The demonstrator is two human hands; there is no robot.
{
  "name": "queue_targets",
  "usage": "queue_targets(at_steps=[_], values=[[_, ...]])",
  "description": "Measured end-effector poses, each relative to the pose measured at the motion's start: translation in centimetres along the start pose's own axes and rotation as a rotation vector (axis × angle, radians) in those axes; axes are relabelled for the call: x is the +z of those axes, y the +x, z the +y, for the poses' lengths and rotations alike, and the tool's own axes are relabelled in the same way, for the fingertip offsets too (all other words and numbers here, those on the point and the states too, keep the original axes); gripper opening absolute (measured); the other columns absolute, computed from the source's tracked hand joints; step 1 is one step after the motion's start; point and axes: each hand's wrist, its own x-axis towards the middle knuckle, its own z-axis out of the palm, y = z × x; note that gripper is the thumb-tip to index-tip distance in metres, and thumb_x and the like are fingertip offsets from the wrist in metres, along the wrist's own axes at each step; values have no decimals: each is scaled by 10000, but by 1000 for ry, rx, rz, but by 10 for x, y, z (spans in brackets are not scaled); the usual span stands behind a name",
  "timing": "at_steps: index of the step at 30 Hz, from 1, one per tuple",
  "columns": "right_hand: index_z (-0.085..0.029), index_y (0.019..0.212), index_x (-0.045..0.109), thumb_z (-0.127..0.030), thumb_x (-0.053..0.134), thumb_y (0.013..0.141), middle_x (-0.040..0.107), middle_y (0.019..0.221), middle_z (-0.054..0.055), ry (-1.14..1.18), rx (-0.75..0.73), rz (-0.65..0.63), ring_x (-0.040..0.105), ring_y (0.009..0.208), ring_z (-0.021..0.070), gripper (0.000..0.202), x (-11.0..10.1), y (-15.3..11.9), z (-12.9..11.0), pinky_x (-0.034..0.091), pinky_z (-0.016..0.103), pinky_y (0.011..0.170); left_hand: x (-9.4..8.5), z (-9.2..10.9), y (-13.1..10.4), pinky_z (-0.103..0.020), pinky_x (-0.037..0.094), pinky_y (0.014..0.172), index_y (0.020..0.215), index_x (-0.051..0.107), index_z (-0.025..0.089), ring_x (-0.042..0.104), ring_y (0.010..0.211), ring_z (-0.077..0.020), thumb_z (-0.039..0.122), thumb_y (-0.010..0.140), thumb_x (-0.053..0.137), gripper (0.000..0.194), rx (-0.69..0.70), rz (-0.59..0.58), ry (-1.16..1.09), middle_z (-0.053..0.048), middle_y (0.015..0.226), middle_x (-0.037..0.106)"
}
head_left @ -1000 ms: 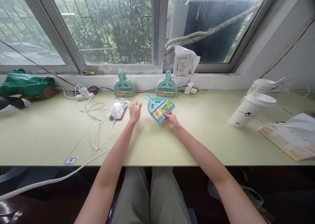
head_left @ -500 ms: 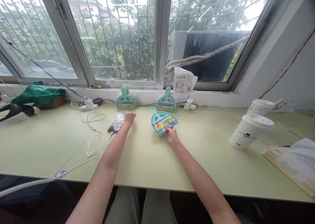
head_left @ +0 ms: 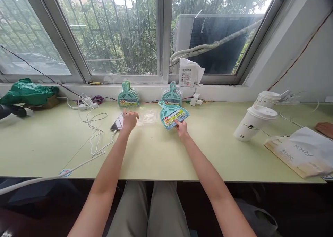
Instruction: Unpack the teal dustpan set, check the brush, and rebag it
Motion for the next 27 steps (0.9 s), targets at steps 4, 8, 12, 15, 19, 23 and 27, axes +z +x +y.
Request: queue_targets(at_steps=[4,8,12,15,19,23,27], values=[[-176,903,600,-89,668,728,715,988,34,-23,14,-13,690,875,162,207,0,-1,-3,605,282,751,26,42,-3,-444,326,1049,1137,666,190,558,1119,-251,119,860,380,405,-81,20,-101,-110,1144,668],[-163,897,607,-84,673,733,722,955,44,-78,39,-40,697,827,160,193,-4,1,-7,608,277,726,51,83,-4,-450,320,1055,1164,652,272,439,1284,-273,335,917,409,352,55,-124,-195,-62,1404,505],[-138,876,621,-71,674,730,728,926,66,-179,103,-109,703,784,168,169,-6,4,-10,611,295,709,55,82,-11,-481,241,1100,857,718,214,572,1099,-252,314,944,342,398,27,-145,-199,-95,1110,672],[-124,871,638,-45,673,720,733,892,76,-252,149,-127,707,756,177,174,-7,2,-11,610,316,722,50,67,-19,-438,346,1030,932,692,187,579,1052,-251,273,907,415,291,-72,-109,-163,-121,1103,645],[-116,862,662,-1,650,710,739,846,81,-259,200,-162,714,753,190,191,-11,-4,-17,607,311,724,48,51,-25,-378,437,913,1160,609,201,528,1136,-265,161,861,456,338,-149,-160,-116,-134,1203,573],[-112,859,672,4,642,707,739,834,86,-268,203,-186,715,763,204,194,-14,-8,-24,610,319,710,50,47,-23,-366,447,899,1137,630,178,547,1111,-268,40,854,373,406,-170,-213,-85,-154,1105,610],[-123,829,659,11,619,705,730,792,61,-259,138,-72,709,751,192,187,-13,-6,-21,610,314,701,48,50,-23,-344,471,862,1349,482,177,588,1037,-249,-32,822,338,585,-168,-187,-68,-164,1116,603]])
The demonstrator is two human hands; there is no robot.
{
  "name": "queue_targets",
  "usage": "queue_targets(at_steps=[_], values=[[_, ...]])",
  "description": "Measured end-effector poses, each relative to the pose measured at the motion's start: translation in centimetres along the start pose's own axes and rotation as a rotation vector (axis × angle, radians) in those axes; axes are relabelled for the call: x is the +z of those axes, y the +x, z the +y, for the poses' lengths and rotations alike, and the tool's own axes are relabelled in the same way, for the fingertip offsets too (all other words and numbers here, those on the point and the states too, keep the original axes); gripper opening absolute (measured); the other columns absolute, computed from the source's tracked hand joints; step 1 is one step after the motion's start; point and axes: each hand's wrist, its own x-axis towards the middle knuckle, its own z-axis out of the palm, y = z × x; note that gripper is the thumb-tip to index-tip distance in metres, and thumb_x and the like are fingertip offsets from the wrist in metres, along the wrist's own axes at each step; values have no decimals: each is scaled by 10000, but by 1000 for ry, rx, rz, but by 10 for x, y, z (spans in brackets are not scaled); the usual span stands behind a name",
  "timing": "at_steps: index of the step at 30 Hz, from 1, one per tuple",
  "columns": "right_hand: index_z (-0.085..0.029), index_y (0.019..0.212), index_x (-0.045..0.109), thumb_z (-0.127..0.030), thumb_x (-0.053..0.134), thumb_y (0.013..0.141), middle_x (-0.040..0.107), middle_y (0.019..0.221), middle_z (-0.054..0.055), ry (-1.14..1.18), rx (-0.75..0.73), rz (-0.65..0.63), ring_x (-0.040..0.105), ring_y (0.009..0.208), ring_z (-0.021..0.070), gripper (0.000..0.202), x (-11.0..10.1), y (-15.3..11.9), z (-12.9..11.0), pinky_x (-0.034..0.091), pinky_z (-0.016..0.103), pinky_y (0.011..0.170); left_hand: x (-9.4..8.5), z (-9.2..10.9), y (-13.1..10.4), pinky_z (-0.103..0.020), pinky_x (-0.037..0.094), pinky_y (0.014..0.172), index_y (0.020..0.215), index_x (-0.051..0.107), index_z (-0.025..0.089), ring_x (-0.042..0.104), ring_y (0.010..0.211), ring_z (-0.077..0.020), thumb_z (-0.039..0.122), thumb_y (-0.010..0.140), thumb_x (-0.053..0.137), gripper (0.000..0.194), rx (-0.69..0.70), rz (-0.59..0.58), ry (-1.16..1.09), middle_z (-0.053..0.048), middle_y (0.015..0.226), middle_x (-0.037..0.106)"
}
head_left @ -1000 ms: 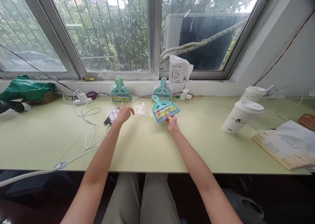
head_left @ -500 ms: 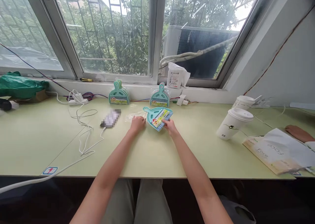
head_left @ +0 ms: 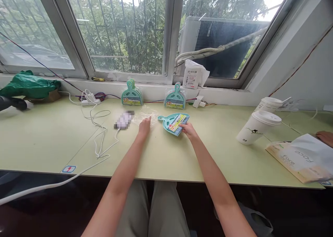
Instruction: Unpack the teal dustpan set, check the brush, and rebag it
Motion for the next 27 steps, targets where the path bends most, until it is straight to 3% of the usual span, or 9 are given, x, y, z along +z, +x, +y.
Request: queue_targets(at_steps=[5,13,21,25,27], values=[[-129,818,632,-11,648,692,727,806,50,2,-11,181,701,766,184,173,8,4,8,608,299,673,-2,6,-2,-333,491,843,1459,328,193,591,1032,-238,-54,811,315,694,22,69,6,-160,1139,584],[-120,845,667,-33,680,707,734,910,92,-51,22,-107,705,797,199,163,25,-12,4,615,346,746,1,13,-4,-381,491,884,1456,337,206,562,1106,-273,-30,838,273,665,148,169,-160,-156,1222,565],[-150,864,640,-69,685,723,723,973,75,23,-35,15,700,878,206,168,33,-12,17,607,359,796,-3,30,-11,-351,474,927,1382,433,245,534,1178,-233,76,905,303,523,368,155,-312,-93,1300,558],[-150,849,642,-88,709,712,717,970,77,89,-60,-3,700,861,209,164,36,-13,21,611,363,780,-13,46,-21,-429,308,1111,1330,479,268,474,1264,-206,202,955,315,414,413,233,-476,-68,1273,582],[-157,862,641,-114,722,712,711,995,71,137,-93,-25,695,885,205,177,37,-14,21,607,353,794,-20,52,-24,-470,188,1162,1357,435,264,319,1389,-221,293,950,392,411,285,372,-589,-79,1406,476]])
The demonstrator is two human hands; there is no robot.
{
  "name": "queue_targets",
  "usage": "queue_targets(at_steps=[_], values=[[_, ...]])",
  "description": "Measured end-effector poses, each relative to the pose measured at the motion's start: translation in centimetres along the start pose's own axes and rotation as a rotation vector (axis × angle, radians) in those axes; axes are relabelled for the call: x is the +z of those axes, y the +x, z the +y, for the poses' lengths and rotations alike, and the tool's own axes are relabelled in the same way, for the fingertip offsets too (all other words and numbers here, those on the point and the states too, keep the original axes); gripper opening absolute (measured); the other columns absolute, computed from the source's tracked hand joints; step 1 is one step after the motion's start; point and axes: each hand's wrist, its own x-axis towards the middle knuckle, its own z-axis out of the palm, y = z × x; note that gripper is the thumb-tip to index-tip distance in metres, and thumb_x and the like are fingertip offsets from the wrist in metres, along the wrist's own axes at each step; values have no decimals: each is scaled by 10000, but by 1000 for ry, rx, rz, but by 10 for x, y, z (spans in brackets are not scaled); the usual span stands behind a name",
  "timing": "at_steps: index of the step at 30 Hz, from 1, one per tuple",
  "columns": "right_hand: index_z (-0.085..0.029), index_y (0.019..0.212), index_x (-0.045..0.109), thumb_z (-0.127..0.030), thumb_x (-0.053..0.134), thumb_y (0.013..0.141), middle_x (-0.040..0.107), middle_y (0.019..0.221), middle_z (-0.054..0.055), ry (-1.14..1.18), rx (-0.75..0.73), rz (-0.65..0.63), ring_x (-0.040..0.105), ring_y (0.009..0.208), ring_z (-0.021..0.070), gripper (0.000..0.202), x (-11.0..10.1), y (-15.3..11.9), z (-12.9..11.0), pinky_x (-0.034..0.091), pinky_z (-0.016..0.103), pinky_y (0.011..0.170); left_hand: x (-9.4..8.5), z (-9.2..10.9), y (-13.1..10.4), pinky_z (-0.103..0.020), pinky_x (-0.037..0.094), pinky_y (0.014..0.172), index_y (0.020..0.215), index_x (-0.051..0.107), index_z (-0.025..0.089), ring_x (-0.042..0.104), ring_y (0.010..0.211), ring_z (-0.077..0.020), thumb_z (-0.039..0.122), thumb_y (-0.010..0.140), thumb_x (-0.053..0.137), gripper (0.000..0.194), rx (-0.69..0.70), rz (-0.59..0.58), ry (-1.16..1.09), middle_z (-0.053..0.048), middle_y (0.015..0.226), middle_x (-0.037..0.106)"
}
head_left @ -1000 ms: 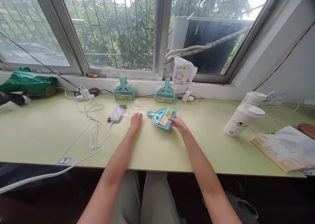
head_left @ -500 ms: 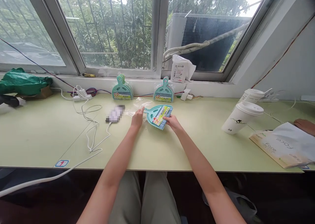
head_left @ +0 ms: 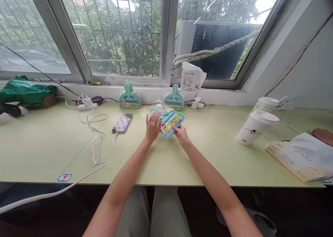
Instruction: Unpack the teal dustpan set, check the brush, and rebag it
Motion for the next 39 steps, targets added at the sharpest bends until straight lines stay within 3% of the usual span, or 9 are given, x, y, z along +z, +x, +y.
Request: queue_targets(at_steps=[2,4,9,14,17,23,30,37,39], values=[[-168,887,638,-151,744,704,703,1026,63,43,-45,-29,686,920,202,212,1,-1,-1,603,344,812,-4,4,4,-478,183,1162,1431,303,249,178,1447,-240,396,909,492,574,-203,243,-108,-108,1513,322],[-176,912,639,-182,764,689,698,1044,58,64,-82,-58,679,937,200,255,1,-2,-2,599,339,819,-7,2,10,-460,281,1124,1454,221,230,230,1432,-249,470,888,511,681,-406,356,-331,-142,1511,313],[-168,924,643,-235,773,671,693,1043,64,73,-136,-85,672,927,200,292,4,-5,0,595,329,806,5,-6,17,-418,487,951,1197,524,152,600,1118,-257,510,880,480,480,-606,-38,-1049,-131,1193,627],[-168,963,625,-249,753,689,684,1083,72,117,-210,69,654,992,208,313,8,-9,0,583,329,836,30,12,4,-374,500,945,1124,563,192,624,1067,-227,392,795,646,394,-660,-112,-1314,-78,1143,662],[-168,969,610,-222,741,702,695,1056,69,105,-184,90,667,970,208,303,7,-9,-5,588,334,822,31,19,1,-358,511,922,1187,540,223,624,1070,-229,370,780,676,454,-663,-111,-1356,-69,1173,651],[-155,918,607,-135,703,724,724,902,54,35,15,-56,706,765,186,217,4,-5,-18,615,310,676,25,17,2,-327,543,840,1233,522,208,650,996,-212,324,798,658,470,-721,-82,-1283,-76,1149,666],[-168,877,602,-129,697,721,725,891,40,172,-93,48,708,784,179,187,5,-6,-13,615,298,728,34,24,-6,-351,525,878,1198,578,196,641,1027,-213,350,797,667,438,-684,-408,-1278,-93,1212,642],[-164,927,594,-175,708,717,710,967,58,120,-116,-18,704,846,192,239,10,-8,-6,611,333,771,32,17,-1,-319,521,870,1123,593,153,644,1007,-219,351,789,661,394,-733,-148,-1286,-107,1155,663],[-166,954,592,-206,705,722,702,997,65,97,-148,-9,702,859,197,261,10,-9,-6,607,343,778,33,18,-2,-338,531,857,1152,574,168,643,1002,-223,313,767,685,427,-724,-169,-1256,-105,1177,653]])
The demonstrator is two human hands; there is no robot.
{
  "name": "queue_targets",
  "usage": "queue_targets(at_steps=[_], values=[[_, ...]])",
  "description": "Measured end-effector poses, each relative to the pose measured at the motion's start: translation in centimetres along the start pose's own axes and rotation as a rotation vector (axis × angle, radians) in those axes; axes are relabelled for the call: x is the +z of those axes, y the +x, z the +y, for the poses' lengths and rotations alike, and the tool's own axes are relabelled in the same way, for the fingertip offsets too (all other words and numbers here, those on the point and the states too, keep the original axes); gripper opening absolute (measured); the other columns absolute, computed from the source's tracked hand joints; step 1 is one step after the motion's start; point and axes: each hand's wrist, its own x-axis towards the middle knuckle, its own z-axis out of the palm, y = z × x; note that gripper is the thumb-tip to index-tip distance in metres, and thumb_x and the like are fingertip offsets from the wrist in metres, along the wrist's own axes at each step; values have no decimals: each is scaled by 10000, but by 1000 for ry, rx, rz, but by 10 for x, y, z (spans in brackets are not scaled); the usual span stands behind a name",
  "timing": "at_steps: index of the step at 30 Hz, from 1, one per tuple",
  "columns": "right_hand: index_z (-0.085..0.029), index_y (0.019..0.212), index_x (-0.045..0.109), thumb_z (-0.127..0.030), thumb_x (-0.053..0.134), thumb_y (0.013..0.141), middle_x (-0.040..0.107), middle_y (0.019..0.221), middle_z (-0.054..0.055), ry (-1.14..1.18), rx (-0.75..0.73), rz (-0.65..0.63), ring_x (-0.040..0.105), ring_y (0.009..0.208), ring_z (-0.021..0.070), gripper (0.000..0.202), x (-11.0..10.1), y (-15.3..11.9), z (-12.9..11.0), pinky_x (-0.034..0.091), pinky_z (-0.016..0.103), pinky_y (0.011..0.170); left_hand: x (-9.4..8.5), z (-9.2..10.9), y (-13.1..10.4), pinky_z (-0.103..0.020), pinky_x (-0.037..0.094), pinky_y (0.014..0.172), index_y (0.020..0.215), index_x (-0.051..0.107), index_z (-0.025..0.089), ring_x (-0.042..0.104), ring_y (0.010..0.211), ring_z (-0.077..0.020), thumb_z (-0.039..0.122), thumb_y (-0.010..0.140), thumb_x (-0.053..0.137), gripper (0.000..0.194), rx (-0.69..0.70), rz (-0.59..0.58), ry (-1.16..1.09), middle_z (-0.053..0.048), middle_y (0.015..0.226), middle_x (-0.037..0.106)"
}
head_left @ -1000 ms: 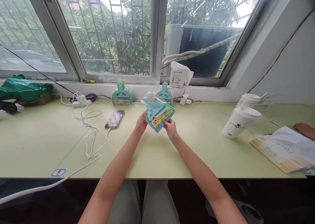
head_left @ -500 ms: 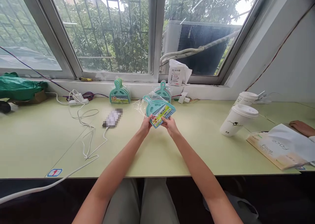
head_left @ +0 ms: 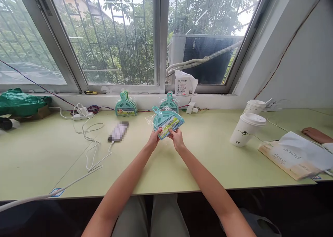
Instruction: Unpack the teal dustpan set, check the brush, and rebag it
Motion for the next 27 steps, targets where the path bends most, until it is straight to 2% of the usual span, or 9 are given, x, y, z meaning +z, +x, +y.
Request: queue_targets(at_steps=[5,10,13,15,18,20,22,24,27], values=[[-189,1003,574,-251,710,716,686,1057,63,-11,-65,42,693,896,196,323,-4,2,-2,598,334,793,6,-6,-3,-377,541,843,1201,550,225,620,1063,-238,374,758,699,490,-64,-109,37,-101,1265,605],[-206,1048,553,-344,702,766,686,1062,55,-88,-45,-77,697,863,178,347,-1,5,-1,592,322,784,-3,-4,5,-309,534,822,1124,605,180,635,1017,-217,385,775,662,409,6,40,86,-102,1135,665],[-175,1043,567,-488,538,882,702,936,89,-375,65,-151,696,730,185,353,-6,9,-6,586,335,705,-15,0,13,-319,553,775,1044,614,143,664,884,-205,277,769,652,308,35,176,109,-91,968,695],[-164,1058,592,-502,410,940,698,852,101,-760,68,-158,685,709,196,401,-16,13,-12,563,346,703,-24,4,18,-348,573,725,1016,602,132,673,791,-201,222,775,625,258,26,231,102,-84,898,693],[-219,1205,574,-348,431,957,684,914,109,-1460,-57,-12,662,875,223,314,-33,18,-17,509,361,797,-41,13,25,-369,590,673,1051,573,133,678,710,-194,153,779,586,273,10,307,49,-71,858,690],[-278,1325,495,-201,486,916,641,1094,125,-1761,-161,53,615,1011,238,417,-42,20,-17,482,351,823,-52,17,28,-366,596,652,1075,564,128,682,683,-194,135,775,580,300,-28,341,15,-70,829,690],[-330,1394,415,-107,519,862,528,1313,121,-1855,-350,-42,532,1153,250,586,-46,21,-13,466,345,850,-61,21,29,-361,600,639,1086,567,118,686,669,-197,132,770,586,317,-71,325,-15,-75,807,692],[-353,1398,405,-78,563,823,424,1435,82,-1822,-609,-233,428,1267,256,656,-45,21,-9,430,367,930,-65,22,28,-356,603,636,1101,568,108,690,663,-200,129,767,591,336,-109,286,-48,-81,793,693],[-297,1291,534,-84,592,821,508,1372,69,-1736,-828,-413,437,1250,253,519,-40,22,-4,363,406,1005,-67,22,26,-350,607,628,1148,555,82,697,675,-214,113,773,576,377,-144,227,-75,-97,794,700]])
